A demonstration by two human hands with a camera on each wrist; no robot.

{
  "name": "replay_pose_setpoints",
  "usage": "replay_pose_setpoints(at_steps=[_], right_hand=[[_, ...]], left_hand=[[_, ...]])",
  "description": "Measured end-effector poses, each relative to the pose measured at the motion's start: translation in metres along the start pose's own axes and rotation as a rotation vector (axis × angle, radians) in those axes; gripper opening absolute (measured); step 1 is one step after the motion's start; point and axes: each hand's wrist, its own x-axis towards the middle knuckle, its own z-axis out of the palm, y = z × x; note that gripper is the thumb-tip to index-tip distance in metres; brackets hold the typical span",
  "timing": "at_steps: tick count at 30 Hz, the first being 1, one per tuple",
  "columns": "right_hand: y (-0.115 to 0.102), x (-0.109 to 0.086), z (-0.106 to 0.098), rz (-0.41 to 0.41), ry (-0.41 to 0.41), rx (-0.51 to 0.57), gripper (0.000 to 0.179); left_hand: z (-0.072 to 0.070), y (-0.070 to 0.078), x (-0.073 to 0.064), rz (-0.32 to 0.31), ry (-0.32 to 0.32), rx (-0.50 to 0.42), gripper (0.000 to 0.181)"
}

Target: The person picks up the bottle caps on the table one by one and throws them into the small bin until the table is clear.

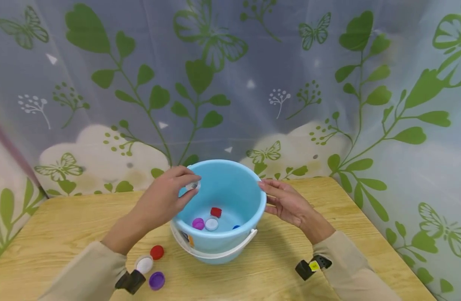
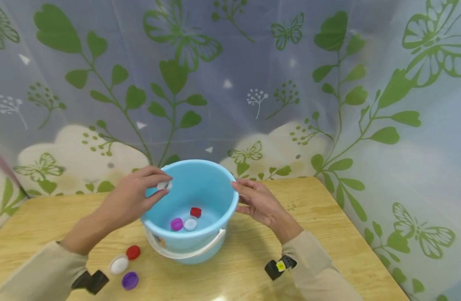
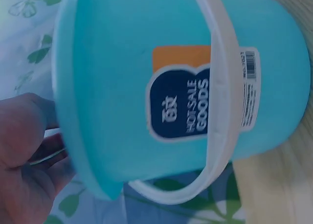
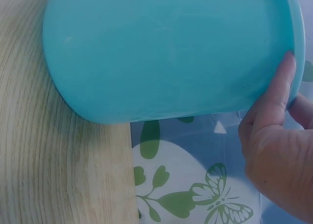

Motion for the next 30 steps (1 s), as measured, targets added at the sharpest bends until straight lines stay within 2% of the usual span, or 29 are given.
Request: replay_pose_setpoints(at_steps=[6,8,19,24,26,30], right_hand=[[0.001,0.001,0.001,0.007,-0.001,-0.005,0.032],[0.001,0.001,0.0,0.007,-0.005,-0.009,0.033],[0.002,0.001,-0.001,0.007,-0.008,0.007,0.029],[0.001,0.001,-0.001,0.003,-0.006,0.01,0.022],[0.001,0.001,-0.001,0.006,-0.005,0.012,0.021],[0.001,0.001,-0.001,0.008,-0.002,0.016,0.022]], left_hand=[[0.016,0.0,0.005,-0.001,-0.135,-0.075,0.023],[0.018,0.0,0.005,-0.003,-0.155,-0.084,0.023],[0.018,-0.001,0.006,0.004,-0.185,-0.074,0.022],[0.018,0.0,0.006,-0.027,-0.192,-0.085,0.026],[0.018,0.001,0.005,-0.043,-0.182,-0.097,0.027],[0.02,0.0,0.002,-0.055,-0.12,-0.126,0.027]])
